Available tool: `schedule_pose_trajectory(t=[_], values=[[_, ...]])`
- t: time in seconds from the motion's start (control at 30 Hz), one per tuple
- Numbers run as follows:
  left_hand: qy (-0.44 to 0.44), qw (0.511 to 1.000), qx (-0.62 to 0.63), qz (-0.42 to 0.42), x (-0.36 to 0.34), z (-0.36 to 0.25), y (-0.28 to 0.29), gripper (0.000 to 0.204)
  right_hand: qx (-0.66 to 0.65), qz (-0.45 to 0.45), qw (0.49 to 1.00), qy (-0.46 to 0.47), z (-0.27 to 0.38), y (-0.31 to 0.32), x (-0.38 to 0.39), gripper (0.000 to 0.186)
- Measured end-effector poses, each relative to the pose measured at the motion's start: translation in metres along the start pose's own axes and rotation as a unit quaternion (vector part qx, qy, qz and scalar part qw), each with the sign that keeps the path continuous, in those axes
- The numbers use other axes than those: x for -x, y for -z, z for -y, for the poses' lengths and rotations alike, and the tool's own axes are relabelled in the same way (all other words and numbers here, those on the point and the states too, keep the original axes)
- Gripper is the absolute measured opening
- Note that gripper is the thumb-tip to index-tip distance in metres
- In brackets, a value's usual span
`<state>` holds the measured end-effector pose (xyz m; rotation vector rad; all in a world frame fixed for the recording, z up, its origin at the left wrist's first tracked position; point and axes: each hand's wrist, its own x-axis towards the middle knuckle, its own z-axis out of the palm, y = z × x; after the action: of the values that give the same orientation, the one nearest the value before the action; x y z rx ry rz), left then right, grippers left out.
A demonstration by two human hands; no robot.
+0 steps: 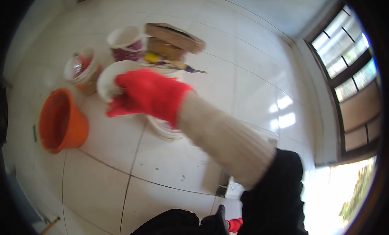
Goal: The person places a lid on a paint bucket, stirs the white paint in a tray with a wooden stick, and coats a paint roller by rolling it back and forth in the tray.
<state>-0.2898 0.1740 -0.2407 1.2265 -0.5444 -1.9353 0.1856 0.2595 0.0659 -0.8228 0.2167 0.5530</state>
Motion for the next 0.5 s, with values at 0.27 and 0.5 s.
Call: schedule_pose_trajectory(t=[0.27, 0.5], values=[[0.051, 0.991, 0.1, 0.067, 0.032, -0.008, -0.021, 0.048, 0.874, -0.037, 0.394, 0.282, -0.001, 0.042, 0.147, 0.034], [0.034, 0.972, 0.192, 0.129, 0.052, -0.011, -0.03, 0.05, 0.673, -0.46, 0.54, -0.21, -0.212, 0.176, 0.469, 0.046]])
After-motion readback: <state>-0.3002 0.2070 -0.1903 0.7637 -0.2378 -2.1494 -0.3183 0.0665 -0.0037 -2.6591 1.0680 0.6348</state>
